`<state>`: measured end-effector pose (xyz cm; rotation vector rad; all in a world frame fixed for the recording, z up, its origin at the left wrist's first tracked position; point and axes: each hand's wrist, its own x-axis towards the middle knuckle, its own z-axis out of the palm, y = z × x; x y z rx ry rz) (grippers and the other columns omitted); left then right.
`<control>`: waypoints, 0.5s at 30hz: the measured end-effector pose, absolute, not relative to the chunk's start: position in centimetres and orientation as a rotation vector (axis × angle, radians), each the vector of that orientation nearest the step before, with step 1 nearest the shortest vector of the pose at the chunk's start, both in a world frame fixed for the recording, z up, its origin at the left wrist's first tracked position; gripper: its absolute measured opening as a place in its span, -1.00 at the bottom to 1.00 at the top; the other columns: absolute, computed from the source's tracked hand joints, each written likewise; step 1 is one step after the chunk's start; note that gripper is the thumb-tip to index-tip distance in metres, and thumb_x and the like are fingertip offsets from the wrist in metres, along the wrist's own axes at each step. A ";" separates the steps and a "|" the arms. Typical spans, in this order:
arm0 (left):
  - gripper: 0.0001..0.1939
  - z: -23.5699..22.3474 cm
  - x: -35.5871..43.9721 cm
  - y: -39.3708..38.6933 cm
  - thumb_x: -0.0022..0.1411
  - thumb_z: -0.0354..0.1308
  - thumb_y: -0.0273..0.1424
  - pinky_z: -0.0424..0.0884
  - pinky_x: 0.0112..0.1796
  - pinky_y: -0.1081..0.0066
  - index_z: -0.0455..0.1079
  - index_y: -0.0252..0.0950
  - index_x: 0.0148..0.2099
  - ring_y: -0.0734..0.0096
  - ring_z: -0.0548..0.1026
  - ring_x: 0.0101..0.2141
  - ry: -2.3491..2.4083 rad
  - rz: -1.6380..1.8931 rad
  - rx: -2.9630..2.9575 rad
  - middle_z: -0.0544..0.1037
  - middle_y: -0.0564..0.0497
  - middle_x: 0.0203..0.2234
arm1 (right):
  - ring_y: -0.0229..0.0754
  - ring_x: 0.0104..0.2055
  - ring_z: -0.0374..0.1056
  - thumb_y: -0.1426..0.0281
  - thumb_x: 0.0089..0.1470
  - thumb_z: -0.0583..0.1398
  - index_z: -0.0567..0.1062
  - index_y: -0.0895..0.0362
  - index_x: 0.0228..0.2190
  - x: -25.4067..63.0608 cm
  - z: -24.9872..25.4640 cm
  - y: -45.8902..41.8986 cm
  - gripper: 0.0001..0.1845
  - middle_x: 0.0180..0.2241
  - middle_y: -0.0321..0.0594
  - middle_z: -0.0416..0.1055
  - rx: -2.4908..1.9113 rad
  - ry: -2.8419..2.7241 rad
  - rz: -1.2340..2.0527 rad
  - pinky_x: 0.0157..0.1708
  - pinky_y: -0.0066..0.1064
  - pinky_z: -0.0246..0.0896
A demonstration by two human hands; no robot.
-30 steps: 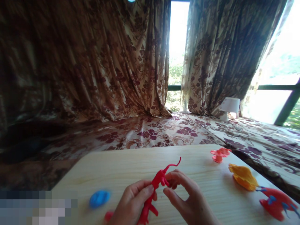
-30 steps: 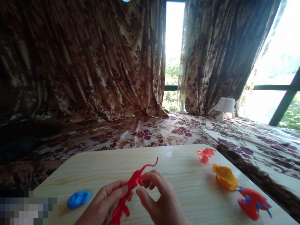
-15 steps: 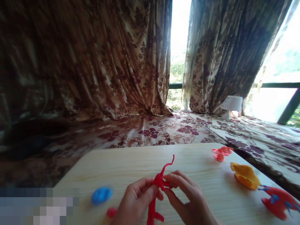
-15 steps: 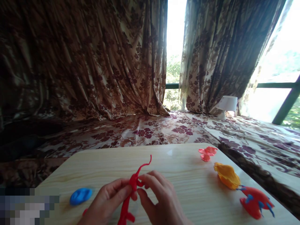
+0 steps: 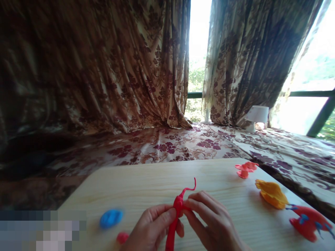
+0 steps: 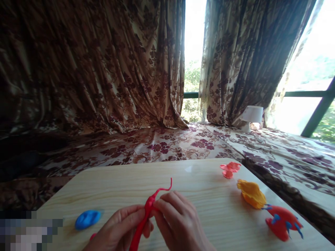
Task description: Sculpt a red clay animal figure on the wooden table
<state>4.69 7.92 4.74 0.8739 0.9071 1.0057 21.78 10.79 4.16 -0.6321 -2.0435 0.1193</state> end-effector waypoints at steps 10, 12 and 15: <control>-0.67 5.5 4.3 8.2 -0.02 0.34 -0.17 0.48 -0.26 0.41 0.57 -0.26 -0.25 0.25 0.51 -0.25 1.115 1.281 1.032 0.63 -0.04 -0.35 | -0.14 -0.16 0.39 0.52 0.07 0.19 0.34 0.07 -0.16 21.9 4.4 10.3 -0.72 -0.19 -0.14 0.39 -0.718 -1.905 0.184 -0.18 -0.39 0.35; -0.66 5.5 4.3 8.2 -0.02 0.34 -0.15 0.48 -0.24 0.41 0.56 -0.27 -0.25 0.22 0.50 -0.20 1.145 1.293 1.071 0.63 -0.05 -0.30 | -0.15 -0.22 0.40 0.51 0.08 0.19 0.35 0.07 -0.20 21.9 4.5 10.2 -0.78 -0.25 -0.17 0.40 -0.693 -1.928 0.139 -0.24 -0.39 0.35; -0.66 5.4 4.6 8.1 -0.03 0.34 -0.14 0.49 -0.23 0.40 0.56 -0.26 -0.26 0.17 0.50 -0.16 1.136 1.271 1.082 0.63 -0.05 -0.24 | -0.13 -0.28 0.39 0.48 0.09 0.20 0.37 0.07 -0.18 21.7 4.5 10.3 -0.77 -0.29 -0.16 0.41 -0.675 -1.951 0.032 -0.30 -0.34 0.35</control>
